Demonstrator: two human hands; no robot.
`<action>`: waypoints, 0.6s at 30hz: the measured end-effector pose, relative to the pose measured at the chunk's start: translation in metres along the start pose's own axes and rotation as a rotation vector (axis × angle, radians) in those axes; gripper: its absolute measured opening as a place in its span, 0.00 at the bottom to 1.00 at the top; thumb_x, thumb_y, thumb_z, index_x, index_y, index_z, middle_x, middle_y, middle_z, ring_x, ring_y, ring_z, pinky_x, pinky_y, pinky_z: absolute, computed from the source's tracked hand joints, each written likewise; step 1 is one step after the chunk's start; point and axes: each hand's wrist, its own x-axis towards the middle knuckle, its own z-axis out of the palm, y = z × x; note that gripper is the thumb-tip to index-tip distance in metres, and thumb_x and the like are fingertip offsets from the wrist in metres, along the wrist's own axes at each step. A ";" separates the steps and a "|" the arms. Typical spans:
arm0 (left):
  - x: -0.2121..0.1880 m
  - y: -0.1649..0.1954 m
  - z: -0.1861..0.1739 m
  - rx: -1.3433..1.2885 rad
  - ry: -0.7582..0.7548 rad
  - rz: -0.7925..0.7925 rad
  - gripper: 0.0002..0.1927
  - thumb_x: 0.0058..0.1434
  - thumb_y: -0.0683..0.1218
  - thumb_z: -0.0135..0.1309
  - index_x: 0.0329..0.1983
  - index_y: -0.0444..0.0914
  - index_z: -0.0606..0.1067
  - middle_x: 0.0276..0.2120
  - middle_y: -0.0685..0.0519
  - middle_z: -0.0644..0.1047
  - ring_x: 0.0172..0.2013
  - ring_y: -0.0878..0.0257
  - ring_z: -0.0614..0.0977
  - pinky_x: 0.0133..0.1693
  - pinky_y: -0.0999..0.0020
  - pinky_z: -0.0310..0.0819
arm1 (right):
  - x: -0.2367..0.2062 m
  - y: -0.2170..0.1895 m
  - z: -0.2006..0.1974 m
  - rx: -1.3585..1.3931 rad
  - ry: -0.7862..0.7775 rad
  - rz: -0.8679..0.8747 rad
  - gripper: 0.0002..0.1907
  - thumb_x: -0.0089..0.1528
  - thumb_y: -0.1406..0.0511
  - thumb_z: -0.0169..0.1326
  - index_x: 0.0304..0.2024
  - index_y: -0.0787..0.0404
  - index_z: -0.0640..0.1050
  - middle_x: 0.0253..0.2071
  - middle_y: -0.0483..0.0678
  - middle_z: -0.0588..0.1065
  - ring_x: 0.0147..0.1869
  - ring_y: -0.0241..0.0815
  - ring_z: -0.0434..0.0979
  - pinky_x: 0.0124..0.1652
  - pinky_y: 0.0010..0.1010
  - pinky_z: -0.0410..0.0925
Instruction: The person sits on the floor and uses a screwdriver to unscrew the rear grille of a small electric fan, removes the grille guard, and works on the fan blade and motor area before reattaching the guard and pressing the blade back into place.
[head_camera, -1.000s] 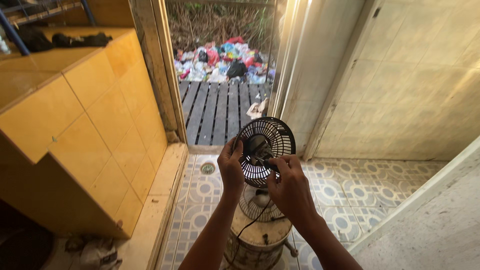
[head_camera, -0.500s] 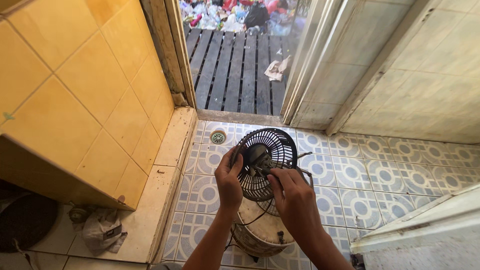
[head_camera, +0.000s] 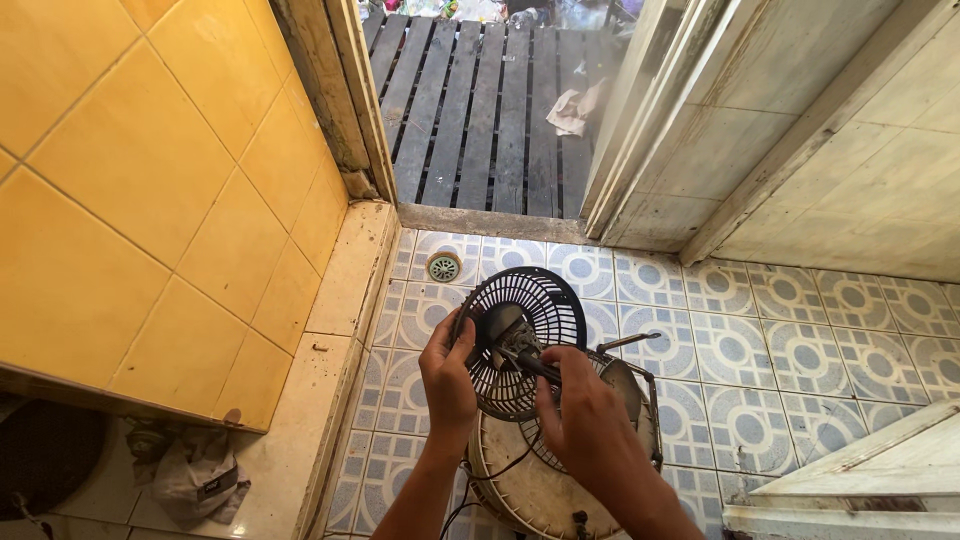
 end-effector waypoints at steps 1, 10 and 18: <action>0.001 0.001 0.001 0.014 0.003 -0.001 0.19 0.69 0.44 0.49 0.57 0.26 0.75 0.46 0.47 0.81 0.45 0.64 0.81 0.49 0.72 0.75 | 0.002 0.000 -0.002 0.019 -0.024 0.016 0.13 0.63 0.64 0.54 0.47 0.66 0.73 0.35 0.59 0.80 0.32 0.57 0.83 0.31 0.44 0.73; -0.009 0.013 0.017 0.014 -0.015 -0.046 0.20 0.70 0.48 0.47 0.57 0.28 0.75 0.44 0.48 0.80 0.43 0.64 0.81 0.46 0.71 0.76 | 0.023 -0.024 -0.031 -0.306 -0.209 0.181 0.15 0.68 0.55 0.53 0.41 0.60 0.74 0.28 0.52 0.80 0.30 0.54 0.83 0.32 0.42 0.73; -0.019 0.024 0.020 0.161 -0.044 0.048 0.25 0.70 0.51 0.49 0.61 0.28 0.72 0.47 0.47 0.80 0.46 0.63 0.80 0.49 0.70 0.74 | 0.009 -0.022 -0.050 0.037 -0.103 0.001 0.09 0.64 0.65 0.52 0.45 0.63 0.75 0.35 0.56 0.79 0.35 0.53 0.83 0.35 0.41 0.72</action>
